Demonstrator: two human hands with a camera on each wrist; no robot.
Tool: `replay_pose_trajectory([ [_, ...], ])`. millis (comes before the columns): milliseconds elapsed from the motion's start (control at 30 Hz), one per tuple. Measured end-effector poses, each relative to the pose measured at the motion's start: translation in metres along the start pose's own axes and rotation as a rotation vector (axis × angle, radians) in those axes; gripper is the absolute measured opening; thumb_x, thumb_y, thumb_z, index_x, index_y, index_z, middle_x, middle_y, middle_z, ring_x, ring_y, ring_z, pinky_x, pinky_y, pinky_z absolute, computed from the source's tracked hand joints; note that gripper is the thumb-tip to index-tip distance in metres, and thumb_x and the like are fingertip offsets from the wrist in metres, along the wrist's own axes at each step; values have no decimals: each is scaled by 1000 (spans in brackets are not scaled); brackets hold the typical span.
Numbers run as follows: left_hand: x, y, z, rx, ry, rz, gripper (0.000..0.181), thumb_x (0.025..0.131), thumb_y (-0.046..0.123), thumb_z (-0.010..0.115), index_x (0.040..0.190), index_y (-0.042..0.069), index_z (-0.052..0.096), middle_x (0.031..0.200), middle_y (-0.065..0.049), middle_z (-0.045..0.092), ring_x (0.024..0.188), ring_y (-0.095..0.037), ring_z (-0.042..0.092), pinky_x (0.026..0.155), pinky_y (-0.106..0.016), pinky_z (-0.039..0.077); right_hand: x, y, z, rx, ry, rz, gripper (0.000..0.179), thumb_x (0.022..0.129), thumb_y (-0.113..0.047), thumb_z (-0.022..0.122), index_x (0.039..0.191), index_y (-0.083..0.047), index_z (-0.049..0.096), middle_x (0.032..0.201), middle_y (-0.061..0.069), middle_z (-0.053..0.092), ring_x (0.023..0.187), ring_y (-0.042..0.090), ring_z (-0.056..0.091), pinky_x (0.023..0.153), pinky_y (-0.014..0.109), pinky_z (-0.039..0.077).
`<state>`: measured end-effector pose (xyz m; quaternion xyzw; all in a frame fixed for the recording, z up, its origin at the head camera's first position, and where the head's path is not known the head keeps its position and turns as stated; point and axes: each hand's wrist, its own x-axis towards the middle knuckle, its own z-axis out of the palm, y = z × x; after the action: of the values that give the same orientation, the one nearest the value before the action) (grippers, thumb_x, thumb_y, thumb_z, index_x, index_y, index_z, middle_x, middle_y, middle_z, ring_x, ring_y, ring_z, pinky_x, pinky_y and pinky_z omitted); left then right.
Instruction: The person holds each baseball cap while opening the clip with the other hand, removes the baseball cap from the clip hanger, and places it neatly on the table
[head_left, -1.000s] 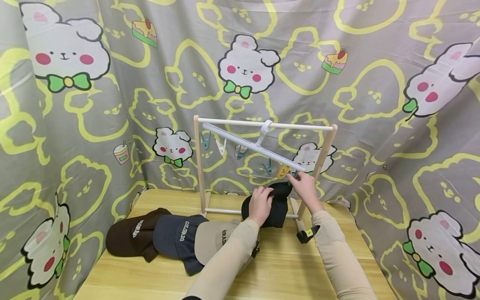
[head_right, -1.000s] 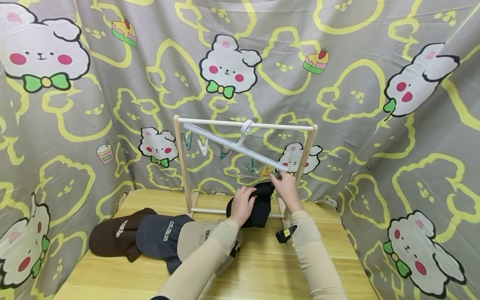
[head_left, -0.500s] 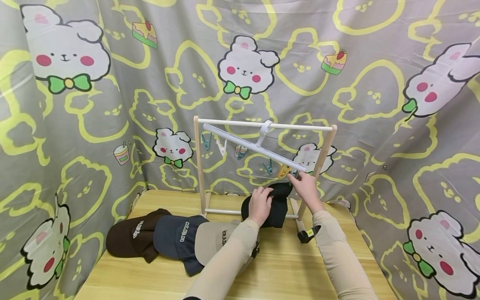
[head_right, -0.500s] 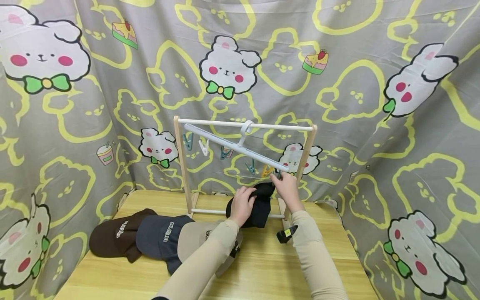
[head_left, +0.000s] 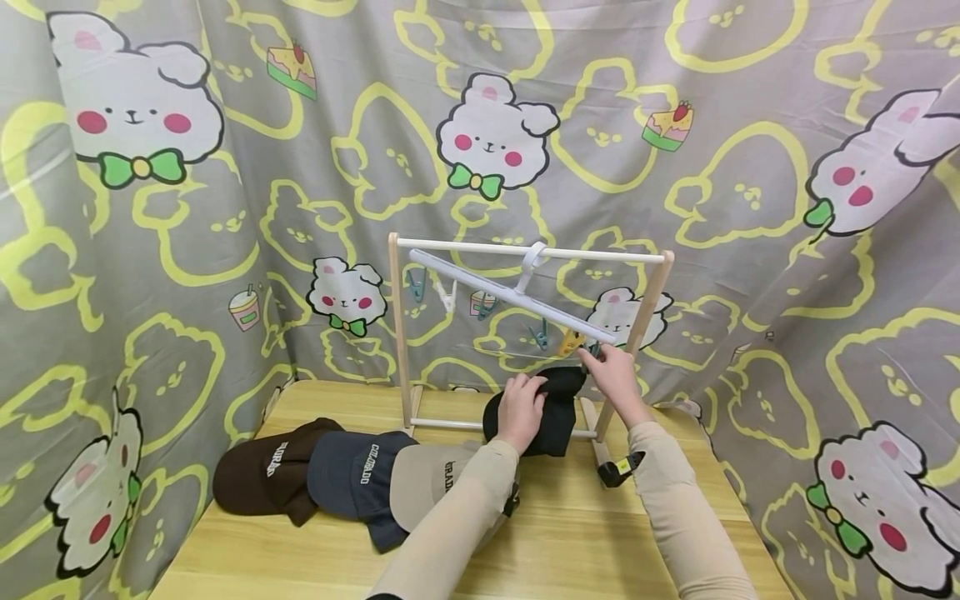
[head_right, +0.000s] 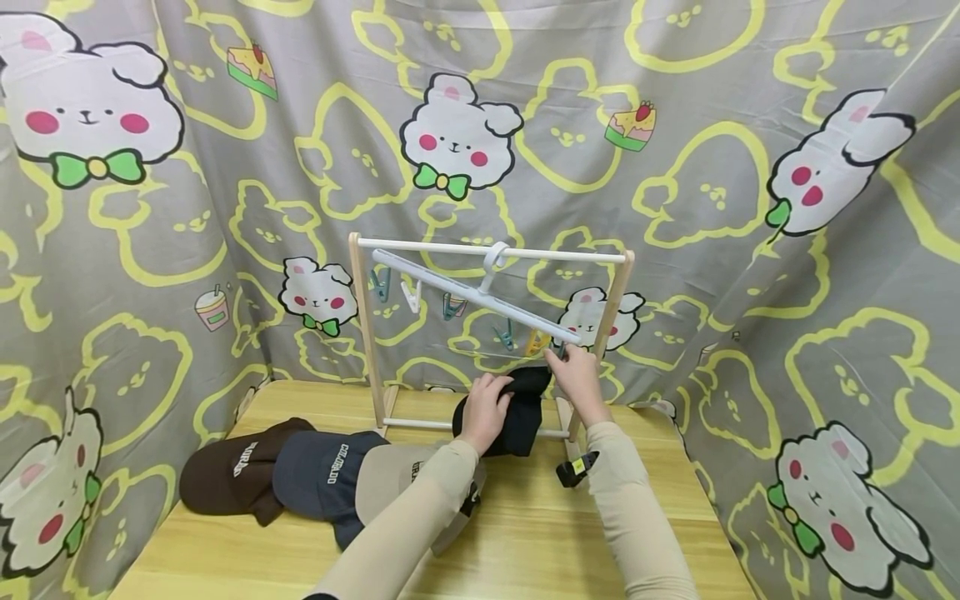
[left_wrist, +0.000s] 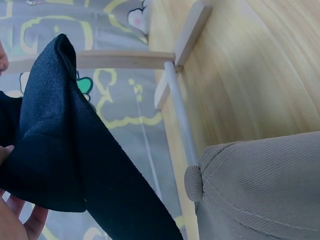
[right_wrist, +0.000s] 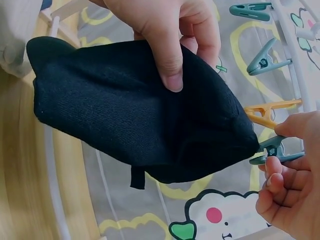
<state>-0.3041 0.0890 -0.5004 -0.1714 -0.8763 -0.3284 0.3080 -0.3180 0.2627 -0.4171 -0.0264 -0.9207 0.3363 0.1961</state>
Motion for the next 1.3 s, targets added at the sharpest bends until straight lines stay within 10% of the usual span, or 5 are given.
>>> replay_pose_trajectory([
  [467,0,-3,-7,-42,-28,-67,19,94,19,64,112,17,70,97,-2,64,89,-19,56,77,-29,52,1,5,-3,-50,25,-39,40,93,-32,64,64,-6,52,58,8,56,52,19,45,52,28,35],
  [1300,2,-4,-16,-57,39,-38,18,93,18,67,110,15,71,93,-4,64,85,-20,56,75,-28,52,4,9,-19,-65,45,-24,39,93,-32,60,66,-9,44,55,1,41,49,19,39,50,29,32],
])
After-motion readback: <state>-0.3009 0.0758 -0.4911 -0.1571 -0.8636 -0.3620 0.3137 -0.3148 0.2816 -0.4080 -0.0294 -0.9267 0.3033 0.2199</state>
